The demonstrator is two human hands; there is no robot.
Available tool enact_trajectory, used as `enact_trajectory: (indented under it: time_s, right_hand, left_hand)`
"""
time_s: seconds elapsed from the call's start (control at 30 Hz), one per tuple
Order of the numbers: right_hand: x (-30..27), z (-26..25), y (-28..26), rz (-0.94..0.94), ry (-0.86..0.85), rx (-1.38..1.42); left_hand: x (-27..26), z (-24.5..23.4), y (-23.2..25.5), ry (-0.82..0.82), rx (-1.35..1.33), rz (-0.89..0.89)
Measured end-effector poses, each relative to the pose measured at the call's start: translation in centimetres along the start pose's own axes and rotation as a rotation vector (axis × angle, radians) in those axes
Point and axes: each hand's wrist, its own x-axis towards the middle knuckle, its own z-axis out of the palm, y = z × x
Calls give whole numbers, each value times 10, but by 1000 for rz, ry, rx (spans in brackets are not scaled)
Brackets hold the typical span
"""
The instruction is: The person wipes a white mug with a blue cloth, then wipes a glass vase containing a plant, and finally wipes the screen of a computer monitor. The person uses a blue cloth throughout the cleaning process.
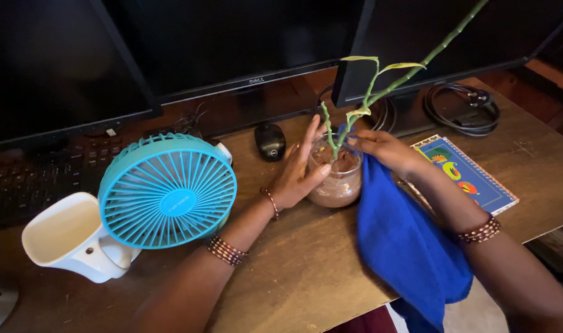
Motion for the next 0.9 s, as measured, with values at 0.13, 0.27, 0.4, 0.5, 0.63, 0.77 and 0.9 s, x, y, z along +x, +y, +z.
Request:
enact_trajectory:
  time_s: [0.13,0.27,0.4,0.5,0.63,0.77,0.9]
  right_hand:
    - [-32,-14,-41,30,-146,-288]
    - [-54,-18,-60,-136,-296,-562]
    - [-49,-19,-55,-216,-326,-638]
    - [-35,-23,-37,-92,-280,-481]
    - [-10,-16,-7,-259,-249,-278]
    - [7,-4,6,-276,-228,-154]
    - [-8,-11,-11,-204,-146,-406]
  left_hand:
    - [0,3,0,-4,29,-46]
    - [1,4,0,7,38,-73]
    - [4,5,2,14,93,-37]
    - [4,4,2,29,-39,-10]
    - [4,4,3,48,-71,31]
    - [7,3,0,48,-102,51]
    - [6,2,-4,34,-8,20]
